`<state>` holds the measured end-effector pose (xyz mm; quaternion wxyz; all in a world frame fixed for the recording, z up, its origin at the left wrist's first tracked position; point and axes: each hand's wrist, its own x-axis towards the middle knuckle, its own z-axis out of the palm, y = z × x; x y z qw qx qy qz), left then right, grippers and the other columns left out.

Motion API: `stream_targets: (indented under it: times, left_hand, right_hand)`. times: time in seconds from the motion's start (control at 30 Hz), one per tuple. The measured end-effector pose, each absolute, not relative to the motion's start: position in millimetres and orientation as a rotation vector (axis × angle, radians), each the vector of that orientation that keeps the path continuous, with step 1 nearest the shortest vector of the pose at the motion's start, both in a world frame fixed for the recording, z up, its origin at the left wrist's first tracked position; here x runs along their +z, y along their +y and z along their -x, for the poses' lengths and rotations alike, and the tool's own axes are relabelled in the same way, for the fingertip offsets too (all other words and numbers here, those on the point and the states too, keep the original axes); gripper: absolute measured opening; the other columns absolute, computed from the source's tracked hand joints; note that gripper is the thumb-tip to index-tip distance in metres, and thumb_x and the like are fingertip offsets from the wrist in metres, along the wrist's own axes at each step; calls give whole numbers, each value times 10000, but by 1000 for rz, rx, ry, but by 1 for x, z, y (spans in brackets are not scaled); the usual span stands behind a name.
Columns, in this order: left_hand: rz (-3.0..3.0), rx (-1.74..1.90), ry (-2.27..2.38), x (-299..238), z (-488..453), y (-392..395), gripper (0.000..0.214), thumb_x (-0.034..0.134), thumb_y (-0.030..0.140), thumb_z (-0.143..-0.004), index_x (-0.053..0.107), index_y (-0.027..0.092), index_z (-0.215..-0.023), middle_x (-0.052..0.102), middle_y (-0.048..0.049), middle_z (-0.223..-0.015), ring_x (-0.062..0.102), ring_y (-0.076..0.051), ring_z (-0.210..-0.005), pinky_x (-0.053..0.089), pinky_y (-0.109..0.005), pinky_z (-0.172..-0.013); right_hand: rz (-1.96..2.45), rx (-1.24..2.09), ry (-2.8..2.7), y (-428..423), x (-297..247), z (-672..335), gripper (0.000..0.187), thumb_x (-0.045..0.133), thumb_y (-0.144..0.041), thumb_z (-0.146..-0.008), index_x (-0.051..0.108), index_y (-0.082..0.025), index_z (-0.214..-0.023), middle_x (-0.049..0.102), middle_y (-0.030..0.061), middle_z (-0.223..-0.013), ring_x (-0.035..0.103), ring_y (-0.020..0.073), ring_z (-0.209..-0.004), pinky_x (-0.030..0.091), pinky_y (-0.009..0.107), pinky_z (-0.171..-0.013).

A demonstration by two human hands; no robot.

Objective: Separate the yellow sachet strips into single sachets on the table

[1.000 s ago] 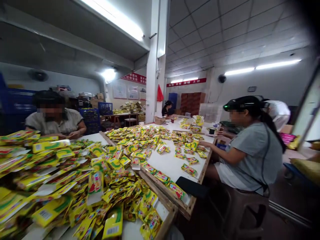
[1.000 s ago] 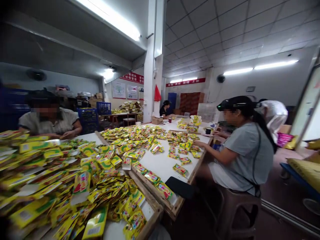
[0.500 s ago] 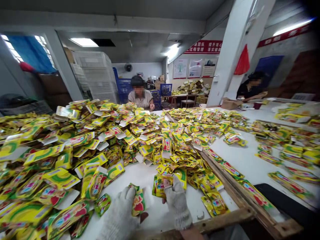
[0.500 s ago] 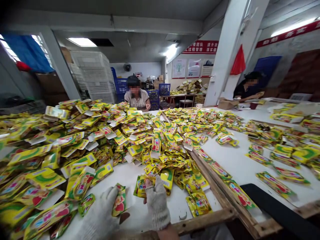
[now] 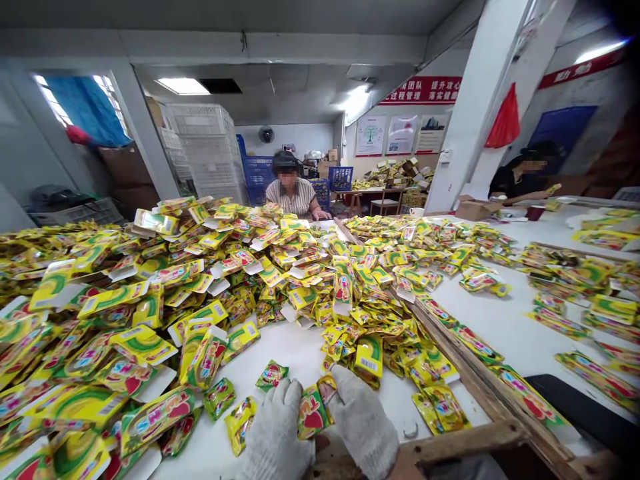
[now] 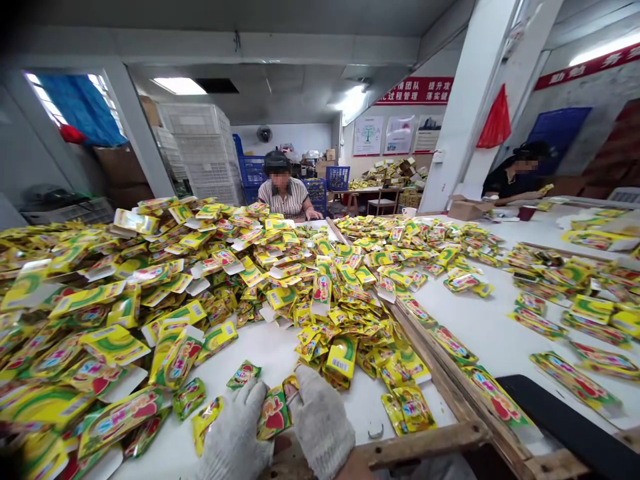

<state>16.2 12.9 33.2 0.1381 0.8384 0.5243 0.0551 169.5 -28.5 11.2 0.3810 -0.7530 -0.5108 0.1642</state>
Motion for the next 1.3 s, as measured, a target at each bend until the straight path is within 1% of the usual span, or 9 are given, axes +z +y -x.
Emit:
stream_targets:
  times: [0.23, 0.4, 0.57, 0.67, 0.8, 1.0, 1.1, 1.17, 1.3]
  left_hand:
    - [-2461, 245, 1533, 27, -16, 11, 592, 705, 329, -637, 568, 181, -1194, 515, -121, -1335, 457, -320, -1209, 352, -388, -1001]
    - [-2519, 283, 1510, 23, -13, 9, 573, 698, 315, -662, 565, 182, -1202, 518, -116, -1331, 463, -312, -1200, 346, -376, -1011]
    - [-2565, 354, 1520, 21, -11, 8, 538, 716, 349, -671, 570, 194, -1165, 516, -112, -1310, 463, -326, -1189, 359, -399, -1004]
    - [-2603, 393, 1472, 18, -12, 6, 515, 712, 289, -674, 568, 190, -1158, 534, -118, -1279, 499, -316, -1140, 395, -405, -971]
    - [-2649, 567, 1357, 8, -8, 7, 474, 683, 157, -668, 575, 196, -1128, 566, -118, -1222, 531, -305, -1115, 435, -415, -952]
    - [-2178, 872, 1086, 13, 8, 16, 784, 737, 439, -682, 386, 159, -1326, 445, -189, -1361, 450, -356, -1257, 420, -491, -1012]
    - [-1721, 676, 1054, 24, 11, 17, 582, 627, 522, -778, 436, 156, -1187, 609, -140, -1121, 639, -267, -944, 539, -373, -768]
    - [-1549, 580, 1005, 26, 9, 15, 480, 623, 536, -777, 464, 170, -1044, 654, -76, -922, 642, -206, -740, 518, -297, -614]
    - [-1502, 554, 993, 22, 3, 9, 409, 679, 476, -749, 475, 185, -949, 651, -28, -833, 621, -176, -728, 491, -262, -630]
  right_hand:
    - [1981, 385, -1524, -34, 18, -175, 332, 516, -196, -851, 685, -110, -1123, 685, 185, -1133, 630, 285, -1073, 451, 372, -984]
    - [1989, 458, -1606, -26, 28, -172, 221, 509, -96, -757, 719, -154, -795, 725, 107, -818, 651, 212, -779, 495, 287, -753]
    - [1694, 977, -1306, -35, 38, -181, 177, 519, -252, -775, 669, -162, -797, 658, 13, -713, 500, 81, -448, 373, 178, -427]
    - [1536, 1300, -1300, -46, 48, -180, 269, 512, -390, -812, 640, -154, -828, 597, -21, -604, 470, 56, -354, 303, 158, -368]
    - [1295, 1639, -1274, -48, 50, -169, 451, 602, -561, -724, 616, -145, -897, 565, -39, -544, 506, 85, -333, 314, 159, -327]
    - [1350, 1489, -1148, -41, 23, -168, 461, 489, -587, -792, 553, -159, -952, 512, -64, -387, 379, 81, -272, 258, 164, -309]
    - [1458, 1441, -1155, -41, 22, -169, 392, 447, -558, -808, 530, -187, -905, 529, -56, -396, 355, 86, -278, 264, 179, -319]
    - [1623, 1347, -1225, -41, 25, -167, 336, 443, -527, -792, 521, -201, -777, 498, -50, -396, 359, 90, -297, 264, 196, -333]
    - [1843, 879, -1358, -40, 24, -166, 268, 541, -406, -715, 487, -202, -549, 510, -6, -525, 451, 118, -487, 309, 229, -439]
